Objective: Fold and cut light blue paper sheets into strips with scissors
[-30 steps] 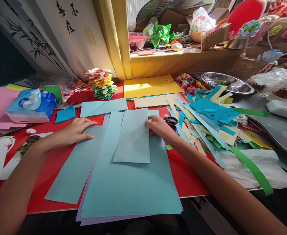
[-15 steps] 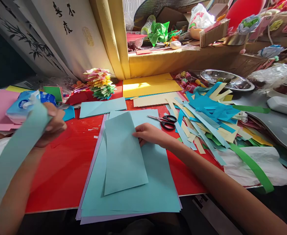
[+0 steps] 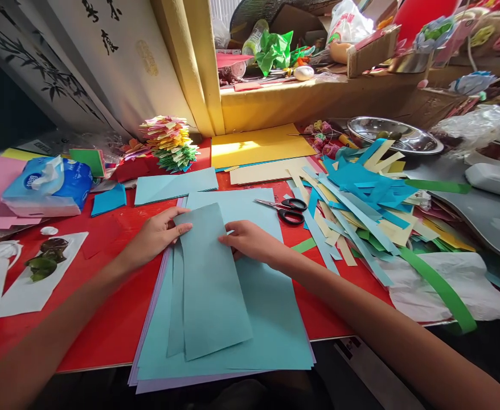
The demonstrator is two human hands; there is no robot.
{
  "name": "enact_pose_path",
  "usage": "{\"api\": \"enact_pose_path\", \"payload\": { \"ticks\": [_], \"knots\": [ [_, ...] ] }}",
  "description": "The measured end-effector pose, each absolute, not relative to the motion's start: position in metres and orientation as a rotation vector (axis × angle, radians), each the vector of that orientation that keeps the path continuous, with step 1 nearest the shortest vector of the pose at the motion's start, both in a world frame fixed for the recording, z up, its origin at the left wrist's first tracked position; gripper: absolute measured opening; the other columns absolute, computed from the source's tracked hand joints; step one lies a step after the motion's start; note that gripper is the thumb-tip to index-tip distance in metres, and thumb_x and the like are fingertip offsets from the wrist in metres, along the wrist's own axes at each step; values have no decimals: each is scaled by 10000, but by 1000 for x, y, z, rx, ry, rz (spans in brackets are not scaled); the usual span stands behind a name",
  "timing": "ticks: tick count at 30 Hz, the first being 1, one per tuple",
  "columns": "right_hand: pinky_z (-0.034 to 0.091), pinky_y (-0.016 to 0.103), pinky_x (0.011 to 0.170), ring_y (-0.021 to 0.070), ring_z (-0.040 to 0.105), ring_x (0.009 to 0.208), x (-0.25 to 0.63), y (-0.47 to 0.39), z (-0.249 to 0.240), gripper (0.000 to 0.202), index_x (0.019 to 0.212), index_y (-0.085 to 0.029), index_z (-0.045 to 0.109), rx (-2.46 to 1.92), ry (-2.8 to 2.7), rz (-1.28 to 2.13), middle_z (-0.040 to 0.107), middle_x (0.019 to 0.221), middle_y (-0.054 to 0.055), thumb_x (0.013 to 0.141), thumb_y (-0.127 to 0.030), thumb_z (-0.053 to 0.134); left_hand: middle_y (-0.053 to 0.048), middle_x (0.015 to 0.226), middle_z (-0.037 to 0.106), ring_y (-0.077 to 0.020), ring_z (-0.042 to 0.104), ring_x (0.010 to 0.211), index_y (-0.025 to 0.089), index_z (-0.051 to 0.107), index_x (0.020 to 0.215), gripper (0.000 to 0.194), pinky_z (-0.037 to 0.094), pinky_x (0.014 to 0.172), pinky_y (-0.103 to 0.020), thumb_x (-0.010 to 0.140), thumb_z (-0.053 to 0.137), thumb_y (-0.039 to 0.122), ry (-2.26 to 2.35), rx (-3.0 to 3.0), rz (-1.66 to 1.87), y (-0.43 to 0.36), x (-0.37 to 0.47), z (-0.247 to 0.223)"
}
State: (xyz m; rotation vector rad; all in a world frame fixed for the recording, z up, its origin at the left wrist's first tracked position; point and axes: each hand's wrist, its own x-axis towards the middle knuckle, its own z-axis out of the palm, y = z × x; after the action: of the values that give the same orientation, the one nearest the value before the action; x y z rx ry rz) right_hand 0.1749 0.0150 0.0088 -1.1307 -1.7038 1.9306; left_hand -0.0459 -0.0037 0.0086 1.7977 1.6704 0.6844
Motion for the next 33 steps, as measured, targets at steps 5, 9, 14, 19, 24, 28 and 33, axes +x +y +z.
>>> {"api": "enact_pose_path", "payload": {
  "ticks": [5,9,14,19,24,28,33],
  "knots": [
    [437,224,598,110,551,649,174,15,4,178,759,-177,529,-1095,-1812,1839,589,742,6,816,-345,512,-21,978,591,-126,470,648,267,559,1151,441,380,605,-242,780,511,500,1763,1867,754,-6,-45,14],
    [312,212,467,82,399,517,175,15,-3,284,680,-179,494,-1148,-1948,1638,444,600,-32,812,-431,484,-32,883,630,-164,539,736,219,646,1014,416,398,625,-248,734,563,516,1727,1742,815,-3,-51,14],
    [252,220,448,84,352,502,175,14,-7,315,704,-183,505,-1187,-1983,1551,413,591,-32,815,-473,453,-35,865,656,-183,576,778,208,665,967,406,421,662,-267,703,602,510,1705,1699,840,-3,-56,15],
    [243,225,444,82,332,487,175,13,-5,326,682,-182,495,-1188,-1969,1547,393,574,-35,805,-482,463,-35,866,671,-190,589,790,211,681,918,386,431,648,-267,695,608,517,1739,1680,869,-6,-54,18],
    [269,231,449,90,376,501,175,12,-4,317,717,-183,519,-1170,-1945,1568,449,611,-22,806,-482,460,-28,882,680,-184,599,788,215,688,911,363,446,645,-257,689,624,495,1710,1631,895,-6,-53,18],
    [267,231,445,89,375,501,177,11,-6,333,716,-181,514,-1166,-1948,1563,444,612,-20,811,-494,452,-29,871,684,-190,607,801,210,694,901,352,462,653,-257,675,643,475,1675,1575,924,-7,-52,20],
    [261,228,439,84,362,493,177,12,-7,343,701,-180,503,-1178,-1946,1568,427,598,-25,810,-501,454,-20,861,688,-184,612,787,218,696,888,325,473,647,-250,662,662,449,1651,1519,926,-7,-52,22]
  ]
}}
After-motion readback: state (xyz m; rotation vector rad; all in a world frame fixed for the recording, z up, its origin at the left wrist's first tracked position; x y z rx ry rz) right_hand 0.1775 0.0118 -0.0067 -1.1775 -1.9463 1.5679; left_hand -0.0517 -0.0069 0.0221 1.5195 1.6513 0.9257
